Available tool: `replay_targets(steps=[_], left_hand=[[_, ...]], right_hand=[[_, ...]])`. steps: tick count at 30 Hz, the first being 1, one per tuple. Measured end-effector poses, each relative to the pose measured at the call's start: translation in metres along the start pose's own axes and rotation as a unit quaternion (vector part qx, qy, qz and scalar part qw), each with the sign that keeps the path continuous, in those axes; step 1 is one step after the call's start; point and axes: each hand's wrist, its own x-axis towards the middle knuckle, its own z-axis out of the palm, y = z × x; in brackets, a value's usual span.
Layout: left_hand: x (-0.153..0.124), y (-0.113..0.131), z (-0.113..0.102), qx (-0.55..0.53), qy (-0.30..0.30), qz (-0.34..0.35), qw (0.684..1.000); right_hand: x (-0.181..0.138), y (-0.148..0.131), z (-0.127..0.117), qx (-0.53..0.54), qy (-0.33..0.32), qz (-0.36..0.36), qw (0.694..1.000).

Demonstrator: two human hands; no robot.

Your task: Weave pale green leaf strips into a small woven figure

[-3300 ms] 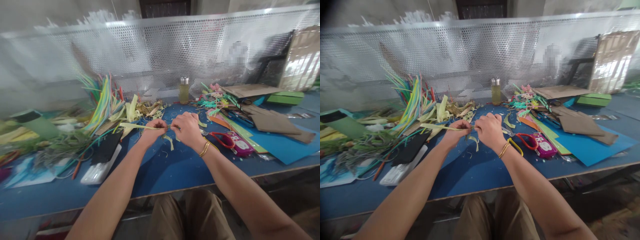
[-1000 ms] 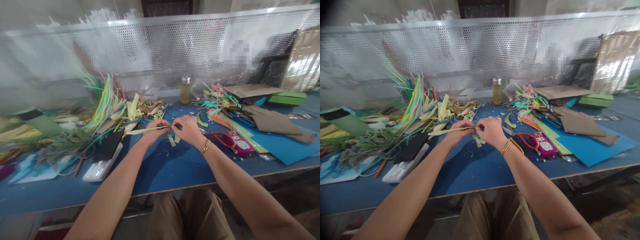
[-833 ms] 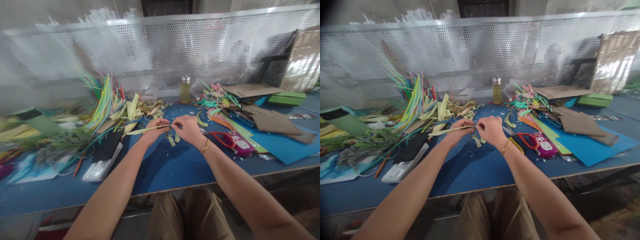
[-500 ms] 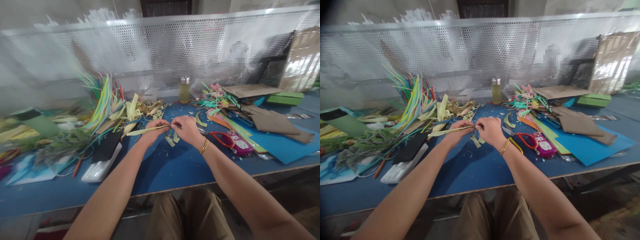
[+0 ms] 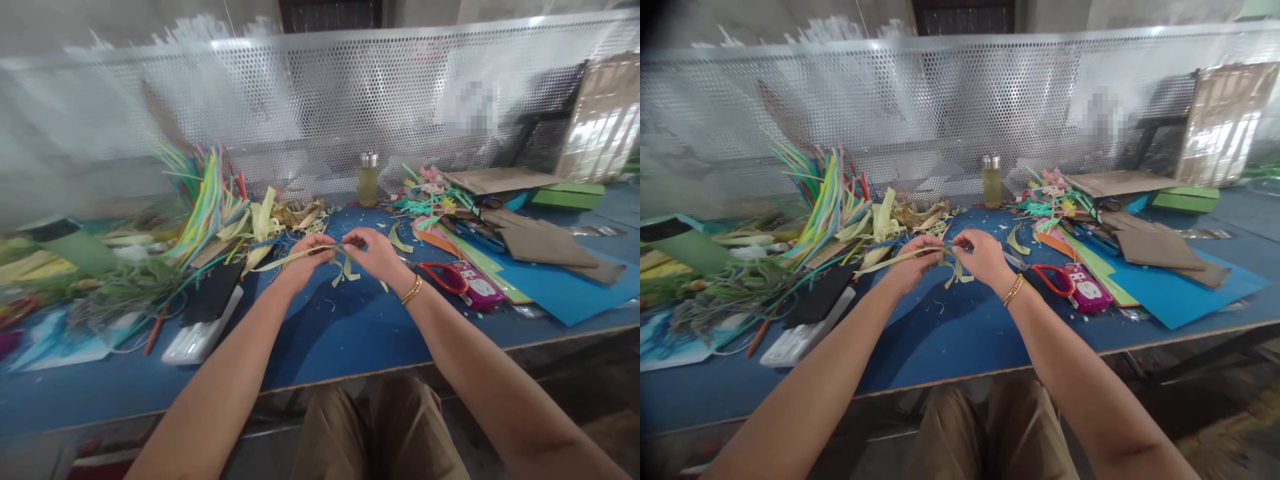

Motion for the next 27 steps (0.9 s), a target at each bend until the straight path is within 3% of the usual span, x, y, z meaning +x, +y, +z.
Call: replay_targets(steps=[5, 11, 18, 27], left_hand=[[-0.0022, 0.0024, 0.0004, -0.031, -0.016, -0.034, 0.999], [-0.0043, 0.0046, 0.0045, -0.044, -0.048, -0.070, 0.995], [-0.0039, 0.0042, 0.0072, -0.003, -0.030, -0.066, 0.997], [-0.0018, 0.0014, 0.0077, -0.010, -0.025, -0.064, 0.998]], right_hand=[[-0.0009, -0.0007, 0.0001, 0.061, -0.054, 0.009, 0.997], [0.0004, -0.0021, -0.0030, 0.022, -0.025, 0.011, 0.999], [0.0006, -0.0031, -0.0023, -0.021, -0.024, 0.014, 0.999], [0.0002, -0.0042, -0.0024, 0.015, -0.020, 0.011, 1.000]])
